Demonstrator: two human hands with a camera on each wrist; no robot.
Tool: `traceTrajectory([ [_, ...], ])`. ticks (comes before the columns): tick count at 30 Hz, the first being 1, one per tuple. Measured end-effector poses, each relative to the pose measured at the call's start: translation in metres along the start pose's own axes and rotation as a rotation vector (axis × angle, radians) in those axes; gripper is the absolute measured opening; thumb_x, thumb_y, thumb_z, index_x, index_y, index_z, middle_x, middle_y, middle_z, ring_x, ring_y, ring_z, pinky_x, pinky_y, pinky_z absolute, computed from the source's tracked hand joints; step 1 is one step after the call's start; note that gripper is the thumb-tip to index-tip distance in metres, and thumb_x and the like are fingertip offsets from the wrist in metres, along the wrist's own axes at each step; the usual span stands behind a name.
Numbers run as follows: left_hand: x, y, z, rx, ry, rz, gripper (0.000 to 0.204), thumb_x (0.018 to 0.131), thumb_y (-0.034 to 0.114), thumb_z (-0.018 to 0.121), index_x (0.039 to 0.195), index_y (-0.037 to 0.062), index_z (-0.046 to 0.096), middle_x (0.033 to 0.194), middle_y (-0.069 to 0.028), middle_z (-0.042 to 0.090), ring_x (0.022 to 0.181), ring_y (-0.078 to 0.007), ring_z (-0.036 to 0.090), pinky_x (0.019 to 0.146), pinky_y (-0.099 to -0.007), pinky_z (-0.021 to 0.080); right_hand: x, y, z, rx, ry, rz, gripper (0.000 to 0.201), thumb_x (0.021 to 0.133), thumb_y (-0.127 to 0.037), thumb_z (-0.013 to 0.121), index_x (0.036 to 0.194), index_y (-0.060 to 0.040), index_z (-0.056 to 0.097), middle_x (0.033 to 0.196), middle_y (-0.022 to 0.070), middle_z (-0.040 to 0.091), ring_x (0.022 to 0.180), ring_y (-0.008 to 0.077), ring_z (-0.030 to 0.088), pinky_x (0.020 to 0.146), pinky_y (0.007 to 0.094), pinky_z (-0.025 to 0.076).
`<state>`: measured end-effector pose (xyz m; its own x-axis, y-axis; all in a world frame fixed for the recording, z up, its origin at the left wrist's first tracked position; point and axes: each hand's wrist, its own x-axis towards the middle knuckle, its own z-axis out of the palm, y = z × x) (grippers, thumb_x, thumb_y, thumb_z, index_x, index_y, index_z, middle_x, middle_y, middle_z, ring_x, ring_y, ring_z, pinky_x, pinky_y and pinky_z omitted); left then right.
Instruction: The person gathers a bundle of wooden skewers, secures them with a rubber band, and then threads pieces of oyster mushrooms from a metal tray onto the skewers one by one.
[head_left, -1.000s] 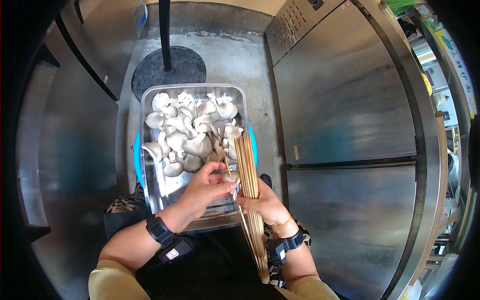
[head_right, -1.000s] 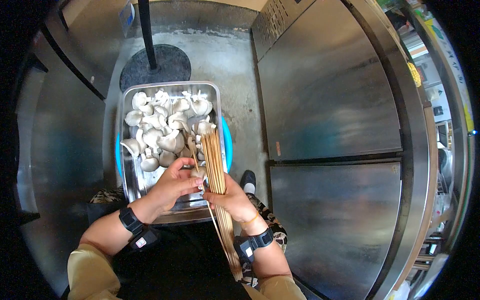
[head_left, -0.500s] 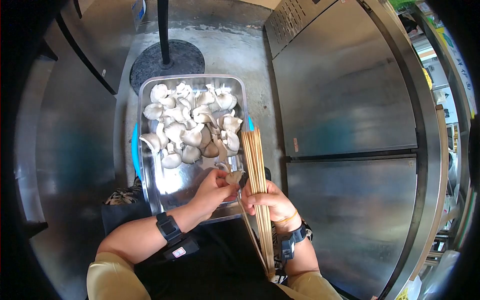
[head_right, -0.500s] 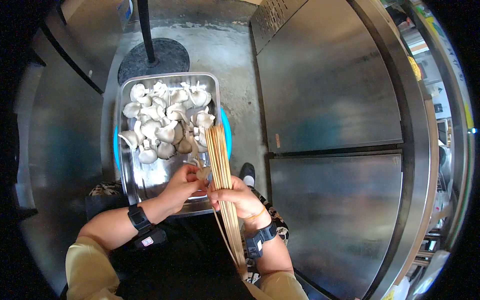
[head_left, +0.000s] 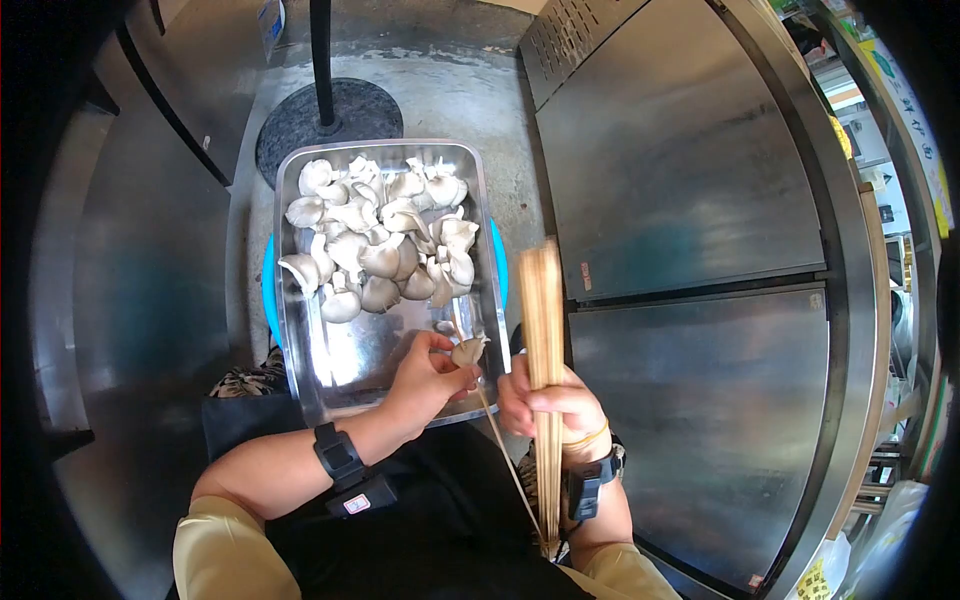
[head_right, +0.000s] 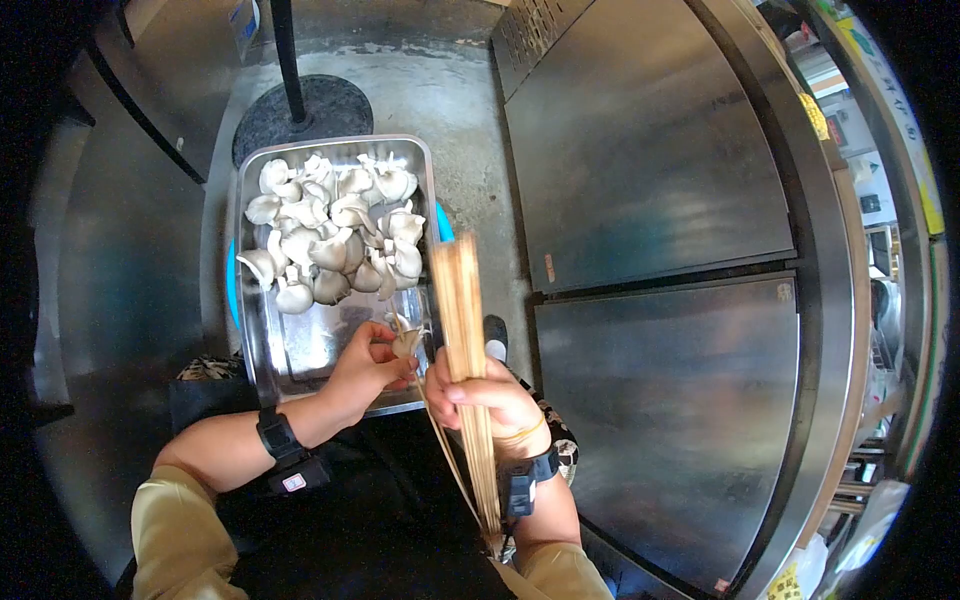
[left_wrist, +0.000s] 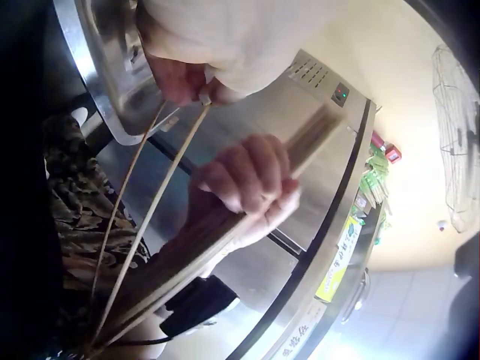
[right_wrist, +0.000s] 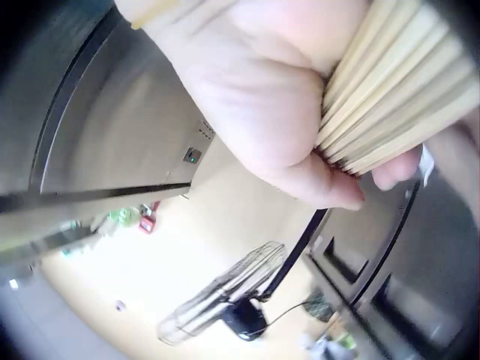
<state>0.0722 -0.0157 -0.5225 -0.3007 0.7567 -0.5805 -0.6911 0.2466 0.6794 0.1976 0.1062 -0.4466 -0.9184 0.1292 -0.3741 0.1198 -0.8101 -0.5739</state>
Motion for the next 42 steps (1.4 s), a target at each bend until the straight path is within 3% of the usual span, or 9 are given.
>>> traceTrajectory([
  [2, -0.002, 0.003, 0.0, -0.01, -0.026, 0.021, 0.047, 0.081, 0.009, 0.069, 0.112, 0.0003, 0.035, 0.089, -0.0109, 0.058, 0.079, -0.0162, 0.061, 0.068, -0.026, 0.052, 0.004, 0.004, -0.009, -0.174, 0.1, 0.046, 0.012, 0.079, -0.01, 0.062, 0.084, -0.0015, 0.054, 0.071, 0.0068, 0.056, 0.059, 0.0128, 0.054, 0.056, 0.0234, 0.044],
  [7, -0.007, 0.012, 0.004, -0.099, -0.06, -0.096, 0.052, 0.082, 0.015, 0.069, 0.118, -0.0004, 0.036, 0.093, -0.011, 0.059, 0.082, -0.0172, 0.062, 0.073, -0.0281, 0.053, 0.009, 0.003, -0.014, -0.196, 0.127, 0.046, 0.014, 0.078, -0.01, 0.059, 0.077, -0.0048, 0.045, 0.069, 0.0083, 0.05, 0.059, 0.0161, 0.048, 0.056, 0.0259, 0.04],
  [10, -0.012, 0.009, 0.006, -0.14, -0.185, -0.211, 0.044, 0.084, 0.017, 0.068, 0.116, -0.0008, 0.045, 0.095, -0.0094, 0.06, 0.083, -0.0158, 0.062, 0.076, -0.0283, 0.053, 0.011, -0.001, -0.019, -0.187, 0.191, 0.019, 0.011, 0.079, -0.01, 0.057, 0.079, -0.0052, 0.047, 0.067, 0.0085, 0.05, 0.058, 0.0158, 0.048, 0.055, 0.0261, 0.039],
  [14, -0.012, -0.007, 0.005, -0.067, -0.296, -0.221, 0.022, 0.086, 0.014, 0.064, 0.102, 0.0, 0.058, 0.094, -0.0067, 0.062, 0.086, -0.0131, 0.062, 0.076, -0.026, 0.053, 0.012, -0.001, -0.027, -0.127, 0.177, 0.015, 0.009, 0.08, -0.009, 0.056, 0.082, -0.0046, 0.049, 0.067, 0.0079, 0.051, 0.057, 0.0155, 0.049, 0.055, 0.0258, 0.04],
  [21, -0.026, -0.009, 0.017, 0.064, -0.368, -0.241, 0.019, 0.088, 0.018, 0.063, 0.096, 0.0006, 0.061, 0.086, -0.0067, 0.064, 0.077, -0.0129, 0.063, 0.07, -0.0253, 0.055, 0.01, 0.002, -0.021, -0.177, 0.275, 0.046, 0.009, 0.08, -0.008, 0.059, 0.084, -0.0034, 0.052, 0.07, 0.0063, 0.054, 0.059, 0.0137, 0.053, 0.055, 0.0246, 0.044],
  [27, -0.025, -0.018, 0.016, 0.115, -0.335, -0.209, 0.017, 0.088, 0.017, 0.062, 0.09, 0.0006, 0.06, 0.083, -0.0069, 0.064, 0.076, -0.0133, 0.063, 0.068, -0.0248, 0.054, 0.001, 0.006, -0.02, -0.022, 0.172, 0.017, 0.009, 0.082, -0.008, 0.058, 0.084, -0.003, 0.052, 0.069, 0.0057, 0.053, 0.059, 0.0125, 0.053, 0.053, 0.0221, 0.043],
  [31, -0.019, -0.018, 0.016, 0.181, -0.29, -0.192, 0.017, 0.087, 0.016, 0.063, 0.086, -0.0002, 0.06, 0.08, -0.0073, 0.063, 0.072, -0.013, 0.062, 0.065, -0.0247, 0.053, -0.006, -0.002, -0.008, -0.052, 0.166, 0.023, 0.018, 0.077, -0.009, 0.06, 0.077, -0.0057, 0.042, 0.067, 0.008, 0.048, 0.054, 0.0145, 0.046, 0.051, 0.0248, 0.037],
  [39, -0.007, -0.03, 0.018, 0.175, -0.254, -0.185, 0.015, 0.087, 0.014, 0.061, 0.082, 0.0002, 0.059, 0.075, -0.0062, 0.062, 0.066, -0.0114, 0.059, 0.061, -0.023, 0.051, -0.008, -0.005, -0.006, -0.077, 0.066, 0.018, 0.017, 0.077, -0.009, 0.061, 0.076, -0.005, 0.044, 0.065, 0.0072, 0.048, 0.054, 0.0147, 0.047, 0.051, 0.0256, 0.036],
  [42, -0.001, -0.03, 0.013, 0.221, -0.308, -0.234, 0.019, 0.089, 0.023, 0.061, 0.087, 0.0038, 0.061, 0.078, -0.0013, 0.06, 0.067, -0.0082, 0.056, 0.061, -0.0209, 0.048, -0.002, -0.003, -0.02, -0.17, 0.175, 0.064, 0.013, 0.079, -0.01, 0.06, 0.078, -0.0038, 0.048, 0.067, 0.0072, 0.051, 0.057, 0.015, 0.049, 0.053, 0.026, 0.039],
])
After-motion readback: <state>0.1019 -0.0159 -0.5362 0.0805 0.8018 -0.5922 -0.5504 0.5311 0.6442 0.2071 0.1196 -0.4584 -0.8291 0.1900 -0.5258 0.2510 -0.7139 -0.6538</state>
